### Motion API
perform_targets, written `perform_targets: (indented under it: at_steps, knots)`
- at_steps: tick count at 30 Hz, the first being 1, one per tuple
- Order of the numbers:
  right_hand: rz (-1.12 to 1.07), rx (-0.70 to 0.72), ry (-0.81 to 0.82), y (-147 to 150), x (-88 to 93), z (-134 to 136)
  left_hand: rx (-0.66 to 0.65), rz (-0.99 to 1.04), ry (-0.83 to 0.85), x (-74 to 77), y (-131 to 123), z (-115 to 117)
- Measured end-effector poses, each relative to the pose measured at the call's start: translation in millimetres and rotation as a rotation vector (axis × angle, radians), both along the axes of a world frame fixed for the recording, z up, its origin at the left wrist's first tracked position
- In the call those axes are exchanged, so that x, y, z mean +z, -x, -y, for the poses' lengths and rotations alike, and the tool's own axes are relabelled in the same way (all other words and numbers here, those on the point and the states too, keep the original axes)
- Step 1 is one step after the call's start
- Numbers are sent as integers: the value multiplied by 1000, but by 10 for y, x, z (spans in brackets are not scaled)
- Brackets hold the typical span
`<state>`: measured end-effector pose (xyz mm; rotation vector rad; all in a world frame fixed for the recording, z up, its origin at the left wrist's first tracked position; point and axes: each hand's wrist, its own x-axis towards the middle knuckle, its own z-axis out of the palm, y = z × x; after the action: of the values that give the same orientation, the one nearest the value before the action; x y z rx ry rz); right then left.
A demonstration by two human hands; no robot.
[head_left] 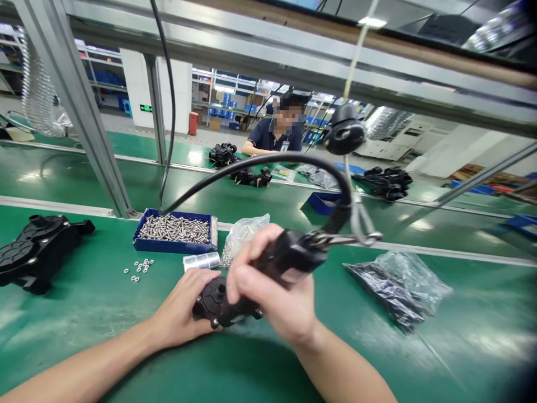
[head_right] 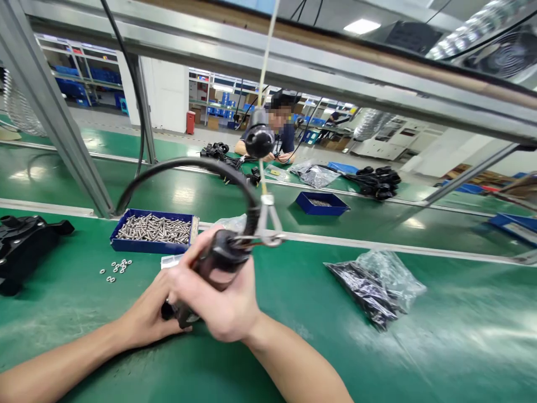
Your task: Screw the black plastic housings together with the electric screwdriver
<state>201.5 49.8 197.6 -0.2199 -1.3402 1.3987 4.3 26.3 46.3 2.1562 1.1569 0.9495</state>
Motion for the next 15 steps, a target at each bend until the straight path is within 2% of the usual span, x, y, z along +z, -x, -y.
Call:
perform_targets:
  at_steps: [3,5,9,15]
  knots:
    - [-117,-68,-12,-271,110,-175,-14,41,-3,-62,24,15]
    - [-108,-137,-54,-422,128,-327,0,37,5,-100,27,22]
    - [10,-204,-128,-525,13,-634,32,29,17,-157,23,33]
    - [12,-241,-94,-441,-168,-877,54,22,-13,-210,26,40]
